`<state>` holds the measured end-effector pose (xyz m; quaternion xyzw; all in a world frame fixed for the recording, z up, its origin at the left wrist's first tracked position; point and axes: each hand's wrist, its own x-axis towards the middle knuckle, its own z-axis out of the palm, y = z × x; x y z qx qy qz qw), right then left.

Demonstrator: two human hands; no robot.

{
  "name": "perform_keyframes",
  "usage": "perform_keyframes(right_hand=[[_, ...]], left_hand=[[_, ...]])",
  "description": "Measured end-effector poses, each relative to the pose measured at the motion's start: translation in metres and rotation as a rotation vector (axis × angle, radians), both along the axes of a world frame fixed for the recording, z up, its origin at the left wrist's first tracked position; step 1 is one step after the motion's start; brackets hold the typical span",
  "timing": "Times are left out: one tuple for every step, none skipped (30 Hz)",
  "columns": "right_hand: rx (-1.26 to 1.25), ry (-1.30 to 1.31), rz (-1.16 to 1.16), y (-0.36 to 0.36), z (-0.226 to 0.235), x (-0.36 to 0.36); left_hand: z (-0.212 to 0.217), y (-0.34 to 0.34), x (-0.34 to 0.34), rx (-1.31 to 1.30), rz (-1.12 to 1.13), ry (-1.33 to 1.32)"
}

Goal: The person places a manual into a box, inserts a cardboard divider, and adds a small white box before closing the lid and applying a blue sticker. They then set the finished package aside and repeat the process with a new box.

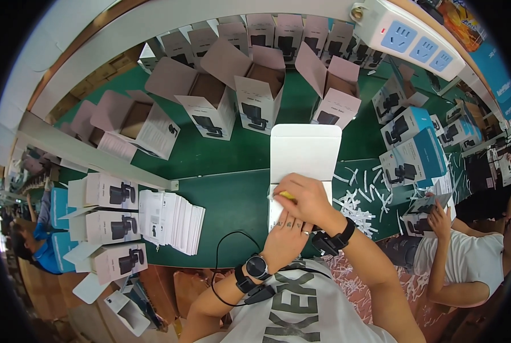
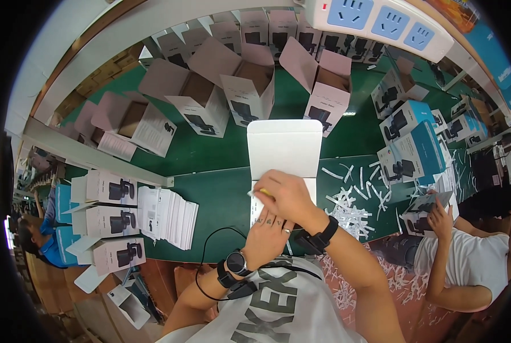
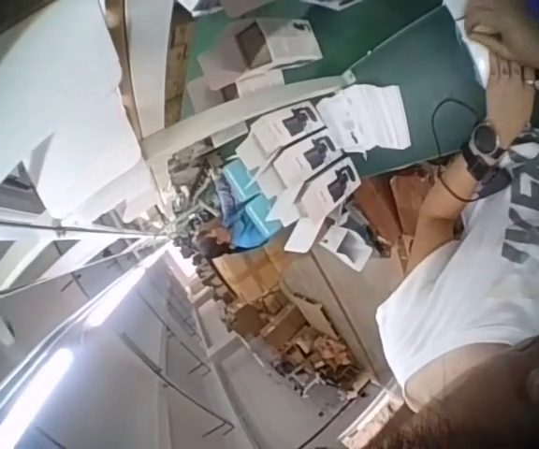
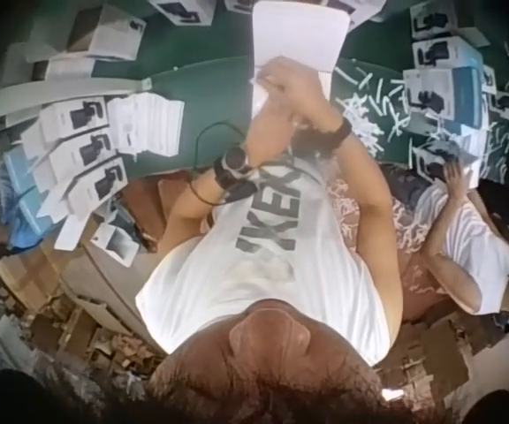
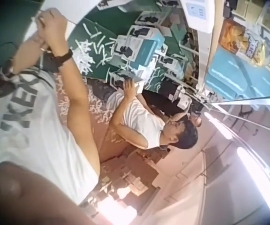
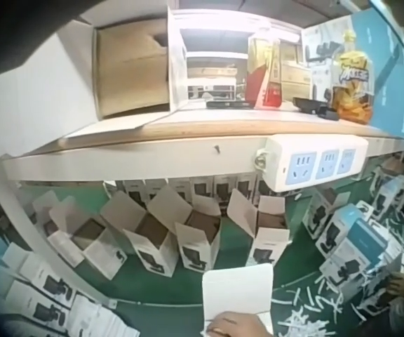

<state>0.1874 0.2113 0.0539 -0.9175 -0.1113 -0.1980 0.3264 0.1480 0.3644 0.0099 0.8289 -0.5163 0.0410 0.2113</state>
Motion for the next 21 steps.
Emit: perform_keyframes(right_hand=[[-0.001,0.015,0.06,0.001,0.0,0.001],[-0.001,0.03,0.12,0.002,0.001,0.001],[0.0,0.029,0.117,0.003,0.002,0.001],[-0.022,0.04,0.119,0.004,0.004,0.001],[-0.044,0.051,0.12,0.004,0.006,0.0],[-0.067,0.062,0.123,0.005,0.009,0.0],[-0.067,0.061,0.121,0.005,0.01,-0.001],[0.024,0.073,0.123,0.002,0.012,-0.005],[0.114,0.085,0.124,-0.002,0.013,-0.01],[0.203,0.097,0.125,-0.008,0.014,-0.016],[0.283,0.049,0.002,-0.025,0.015,-0.027],[0.365,0.0,-0.117,-0.047,0.018,-0.04],[0.182,0.166,-0.263,-0.066,0.033,-0.053],[-0.006,0.328,-0.405,-0.083,0.047,-0.063],[-0.012,0.327,-0.424,-0.105,0.048,-0.075],[-0.137,0.389,-0.368,-0.126,0.043,-0.084],[-0.26,0.452,-0.31,-0.143,0.037,-0.09],[-0.377,0.517,-0.246,-0.14,0.047,-0.085],[-0.107,0.458,-0.32,-0.13,0.051,-0.075],[0.162,0.391,-0.388,-0.113,0.052,-0.06],[0.168,0.389,-0.402,-0.098,0.052,-0.044]], left_hand=[[-0.002,0.001,-0.002,0.0,-0.002,-0.001],[-0.003,0.002,-0.003,0.012,0.005,0.013],[-0.004,0.002,-0.004,0.024,0.013,0.027],[-0.006,0.003,-0.004,0.036,0.02,0.041],[-0.007,0.003,-0.004,0.037,0.018,0.04],[-0.004,0.003,-0.003,0.048,0.002,0.061],[-0.001,0.004,-0.001,0.06,-0.014,0.082],[0.002,0.004,0.001,0.07,-0.031,0.104],[0.005,0.005,0.003,0.07,-0.034,0.103],[0.008,0.006,0.008,0.051,-0.039,0.047],[0.013,0.006,0.013,0.027,-0.043,-0.008],[0.016,0.006,0.016,0.006,-0.043,-0.063],[0.014,0.01,0.018,0.007,-0.031,-0.061],[0.012,0.014,0.02,0.01,-0.036,-0.042],[0.013,0.012,0.02,0.001,-0.07,-0.027],[0.013,0.013,0.021,-0.003,-0.104,-0.011],[0.015,0.014,0.023,-0.007,-0.12,-0.011],[0.017,0.016,0.024,0.013,-0.114,-0.013],[0.019,0.018,0.026,0.035,-0.107,-0.015],[0.022,0.019,0.026,0.057,-0.099,-0.017],[0.026,0.019,0.027,0.059,-0.114,-0.019]])
